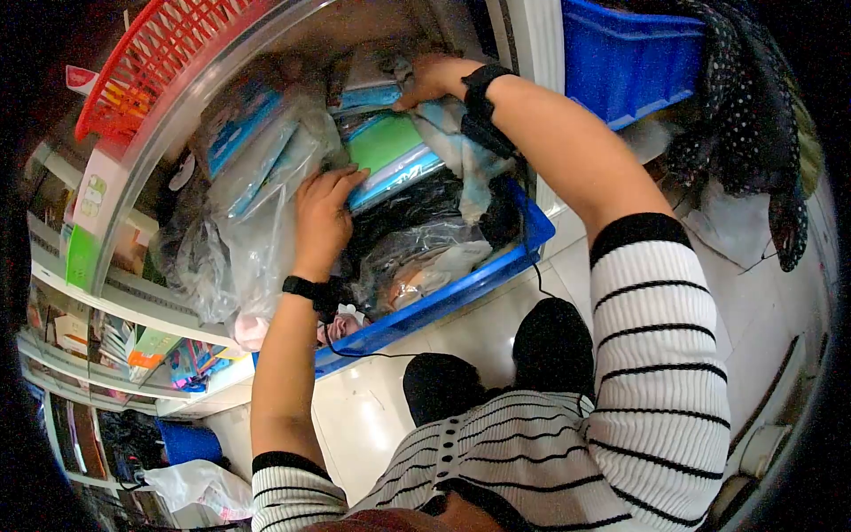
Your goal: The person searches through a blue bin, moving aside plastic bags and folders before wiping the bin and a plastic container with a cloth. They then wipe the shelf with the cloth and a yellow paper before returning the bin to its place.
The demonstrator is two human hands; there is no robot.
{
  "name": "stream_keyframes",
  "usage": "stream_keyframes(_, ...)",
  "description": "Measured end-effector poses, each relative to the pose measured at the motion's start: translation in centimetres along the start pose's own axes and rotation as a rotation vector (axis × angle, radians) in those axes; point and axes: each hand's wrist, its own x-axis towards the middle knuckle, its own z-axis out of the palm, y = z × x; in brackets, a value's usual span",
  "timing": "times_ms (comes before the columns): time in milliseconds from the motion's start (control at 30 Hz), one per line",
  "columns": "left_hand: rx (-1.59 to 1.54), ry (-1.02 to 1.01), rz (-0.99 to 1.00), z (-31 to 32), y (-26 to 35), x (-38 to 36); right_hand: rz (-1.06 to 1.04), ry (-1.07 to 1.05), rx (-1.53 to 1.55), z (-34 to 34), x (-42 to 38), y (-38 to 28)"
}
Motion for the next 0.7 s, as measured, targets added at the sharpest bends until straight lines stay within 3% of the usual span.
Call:
stream_keyframes(233, -0.012, 0.005, 0.000, 0.4, -0.3, -0.1, -0.412, -0.069, -0.131, -0.4, 2.3, -0.8)
stream_keyframes(333, 0.020, 0.028, 0.035, 0.4, -0.2, 0.0, -0.476, 0.079, -0.169, 2.1, 3.7, -0.4)
stream_keyframes(400, 0.003, 0.044, 0.052, 0.4, -0.4, 0.1, -0.706, 0.282, 0.004, 2.5, 3.3, 0.4)
stream_keyframes(433, 0.001, 0.046, 0.053, 0.4, -0.3, 0.1, -0.705, 0.282, 0.001, 2.0, 2.8, 0.3)
stream_keyframes(533, -0.016, 0.001, 0.022, 0.2, -0.4, 0.0, -0.356, 0.042, 0.168, -0.2, 1.6, 0.2)
stream_keyframes(633, -0.023, -0.002, 0.019, 0.3, -0.3, -0.1, -0.180, -0.004, 0.117, -3.0, -0.1, 1.3)
stream_keyframes(700, -0.012, 0.012, 0.030, 0.4, -0.4, -0.1, -0.334, 0.300, 0.051, -3.9, -1.8, 2.7)
